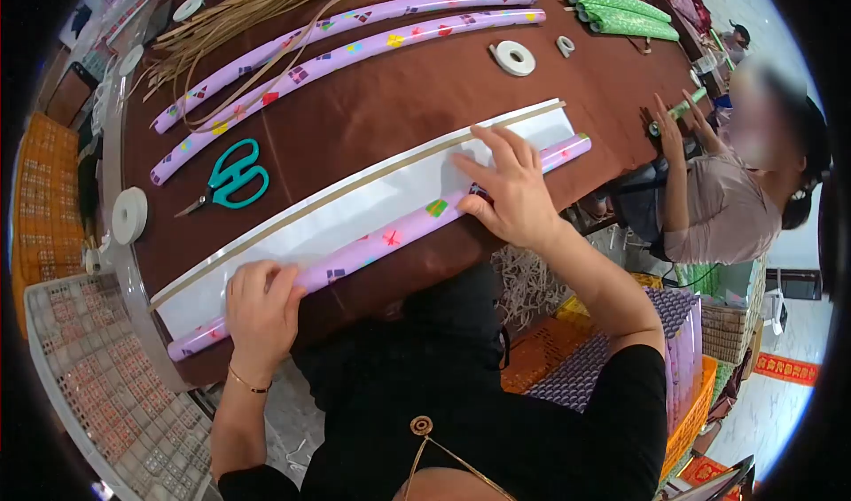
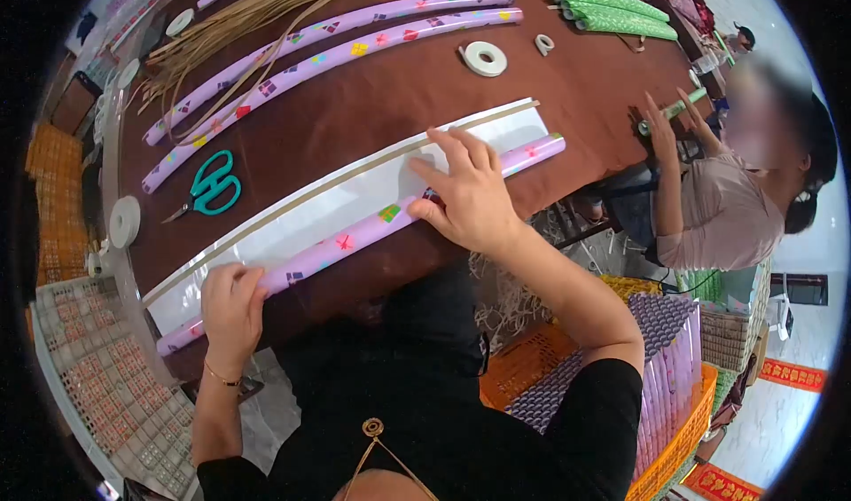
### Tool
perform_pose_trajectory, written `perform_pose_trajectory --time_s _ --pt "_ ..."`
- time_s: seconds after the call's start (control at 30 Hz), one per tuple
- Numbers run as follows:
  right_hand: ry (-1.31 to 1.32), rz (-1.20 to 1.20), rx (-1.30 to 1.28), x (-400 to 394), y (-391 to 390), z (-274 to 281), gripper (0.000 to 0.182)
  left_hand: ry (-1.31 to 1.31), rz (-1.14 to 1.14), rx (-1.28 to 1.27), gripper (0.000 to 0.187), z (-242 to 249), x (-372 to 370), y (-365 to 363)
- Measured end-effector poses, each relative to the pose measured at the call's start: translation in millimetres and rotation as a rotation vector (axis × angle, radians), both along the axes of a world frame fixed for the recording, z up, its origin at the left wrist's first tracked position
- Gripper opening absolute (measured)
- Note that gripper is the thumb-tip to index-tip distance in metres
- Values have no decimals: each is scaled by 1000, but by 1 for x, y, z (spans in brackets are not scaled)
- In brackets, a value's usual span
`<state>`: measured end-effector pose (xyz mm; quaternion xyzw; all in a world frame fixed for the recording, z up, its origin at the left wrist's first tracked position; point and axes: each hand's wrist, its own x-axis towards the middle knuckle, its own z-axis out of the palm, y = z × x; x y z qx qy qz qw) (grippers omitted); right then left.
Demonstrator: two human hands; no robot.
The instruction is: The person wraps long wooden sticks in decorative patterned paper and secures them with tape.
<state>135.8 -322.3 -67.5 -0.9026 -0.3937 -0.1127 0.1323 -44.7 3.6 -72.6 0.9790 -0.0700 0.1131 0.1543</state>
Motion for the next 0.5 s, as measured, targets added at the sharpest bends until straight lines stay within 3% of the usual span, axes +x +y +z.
perform_pose_trajectory --time_s 0.17,0.5 --pt "39 78 -99 -3 40 4 73 -20 -13 68 18 1 10 2" --pt "30 41 -183 10 34 6 74 76 -19 77 19 2 8 3"
